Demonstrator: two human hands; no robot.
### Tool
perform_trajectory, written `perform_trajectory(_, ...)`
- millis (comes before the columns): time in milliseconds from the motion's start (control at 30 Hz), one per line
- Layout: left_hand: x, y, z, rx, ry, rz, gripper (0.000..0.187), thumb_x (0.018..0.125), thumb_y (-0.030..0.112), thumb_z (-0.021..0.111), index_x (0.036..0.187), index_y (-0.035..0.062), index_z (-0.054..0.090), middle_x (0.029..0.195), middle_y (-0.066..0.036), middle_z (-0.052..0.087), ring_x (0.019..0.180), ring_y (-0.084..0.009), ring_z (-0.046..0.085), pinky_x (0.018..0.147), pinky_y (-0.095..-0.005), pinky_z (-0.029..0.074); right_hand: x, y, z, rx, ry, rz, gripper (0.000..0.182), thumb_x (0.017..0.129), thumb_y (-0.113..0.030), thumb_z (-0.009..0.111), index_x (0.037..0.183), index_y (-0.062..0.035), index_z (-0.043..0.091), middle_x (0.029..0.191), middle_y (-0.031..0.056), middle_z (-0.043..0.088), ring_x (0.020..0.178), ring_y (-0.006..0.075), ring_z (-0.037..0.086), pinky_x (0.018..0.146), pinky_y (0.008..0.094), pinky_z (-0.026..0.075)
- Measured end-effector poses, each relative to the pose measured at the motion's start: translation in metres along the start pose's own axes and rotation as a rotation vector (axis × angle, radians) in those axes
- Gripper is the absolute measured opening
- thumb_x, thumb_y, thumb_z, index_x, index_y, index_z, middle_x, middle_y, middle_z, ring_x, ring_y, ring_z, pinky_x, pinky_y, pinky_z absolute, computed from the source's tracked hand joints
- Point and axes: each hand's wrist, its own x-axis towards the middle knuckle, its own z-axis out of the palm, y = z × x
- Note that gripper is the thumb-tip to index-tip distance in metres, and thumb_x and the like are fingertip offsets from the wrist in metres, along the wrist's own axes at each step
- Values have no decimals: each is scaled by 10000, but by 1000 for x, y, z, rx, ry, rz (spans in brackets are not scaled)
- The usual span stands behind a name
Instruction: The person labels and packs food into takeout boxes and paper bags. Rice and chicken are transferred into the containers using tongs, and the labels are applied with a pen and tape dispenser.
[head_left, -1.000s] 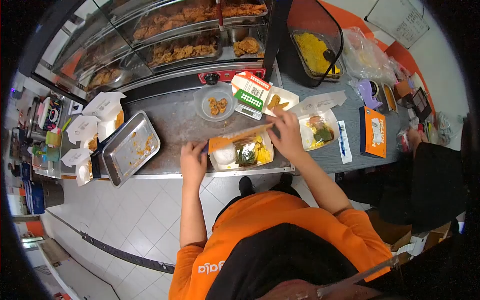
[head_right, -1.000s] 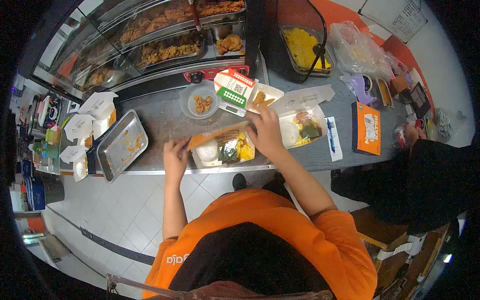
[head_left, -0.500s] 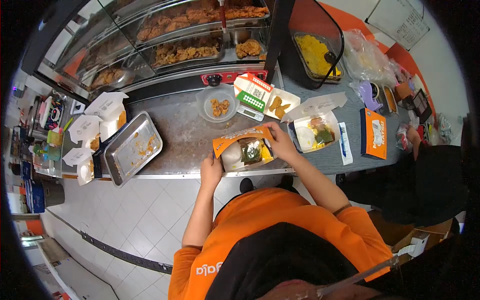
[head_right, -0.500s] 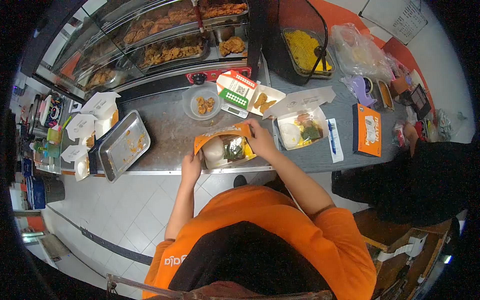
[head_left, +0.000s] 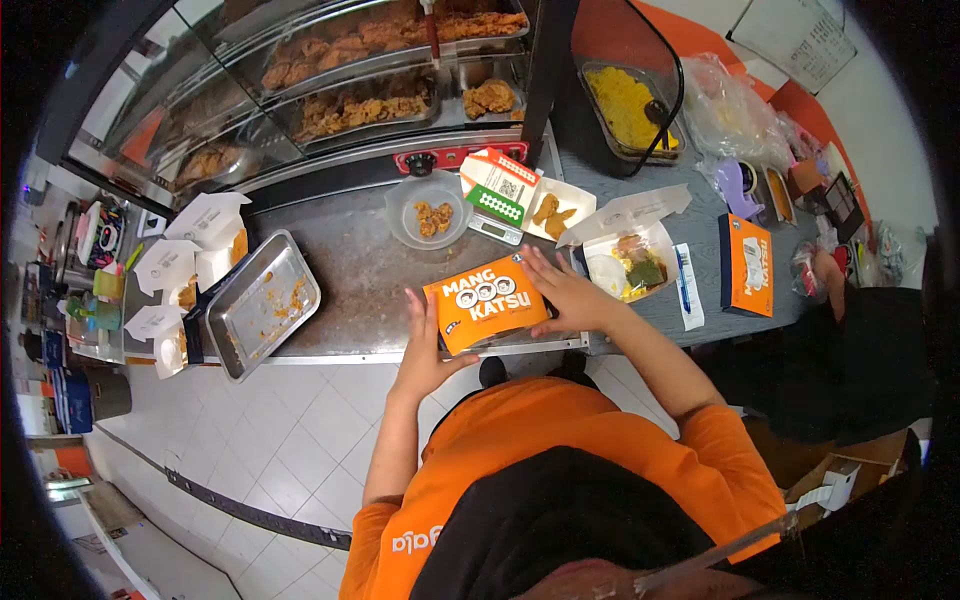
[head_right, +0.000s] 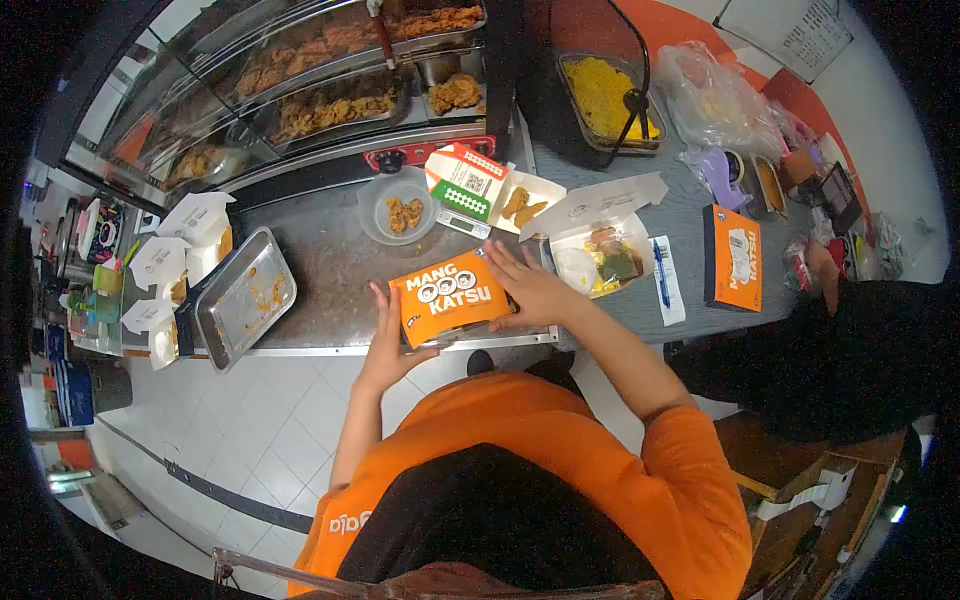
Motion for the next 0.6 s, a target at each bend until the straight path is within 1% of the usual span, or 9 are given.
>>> perform_trajectory(33,5,4,-8,-1,-4,3,1062,618,441,742,1401,92,117,1454,-183,-36,1317,-415,54,1039,-484,199,3,4,-5,-79,-39,-120,988,700,-556,598,1348,55,170,1430,237,80,1331,333,128,1059,488,166)
perform_trajectory(100,14,13,-18,16,-216,11,924,606,380,766,1365,147,291,1451,-183,2,1259,-381,282,971,-390,360,11,14,-2,25,-65,-175,929,719,-541,588,1351,21,204,1418,247,119,1322,352,149,1059,469,184)
perform_trajectory(133,16,12,-17,14,-221,17,924,606,380,766,1365,147,291,1451,-183,2,1259,-381,282,971,-390,360,13,17,0,129,-91,-234,871,737,-525,578,1353,-12,238,1405,258,158,1312,372,170,1060,450,202)
perform_trajectory(167,18,12,-16,87,-178,31,840,593,339,778,1312,161,382,1447,-170,68,1201,-358,370,922,-376,407,13,17,3,127,-87,-226,871,737,-525,578,1353,-12,238,1405,258,158,1312,372,170,1060,450,202)
perform_trajectory(200,20,11,-14,158,-132,47,761,579,299,790,1259,174,473,1442,-156,133,1142,-334,459,873,-362,454,15,14,4,-7,-79,-252,776,767,-481,567,1354,-71,267,1389,264,192,1300,389,193,1058,433,218)
perform_trajectory(267,22,10,-17,108,-141,25,724,571,259,794,1228,166,506,1424,-141,200,1133,-324,472,875,-358,453,17,9,4,-126,-54,-278,572,821,-310,557,1342,-229,333,1367,273,237,1275,416,238,1056,412,242)
perform_trajectory(333,24,9,-14,44,-95,-9,625,575,174,790,1160,156,570,1387,-99,312,1122,-298,490,868,-351,458,17,8,5,-137,-44,-271,553,814,-241,554,1330,-226,356,1371,269,230,1279,415,230,1057,414,239)
perform_trajectory(467,22,0,-2,-17,-37,-41,640,565,113,782,1166,129,563,1375,-112,325,1191,-291,424,950,-348,403,16,12,17,-98,-1,-251,541,774,-66,529,1286,-212,431,1390,255,199,1294,425,182,1064,425,222)
perform_trajectory(600,13,-5,-3,3,-167,-26,596,695,100,695,1250,115,477,1437,-127,185,1269,-326,304,953,-354,390,8,9,30,99,92,-261,531,759,-23,505,1265,-177,461,1410,242,158,1315,430,81,1070,454,176)
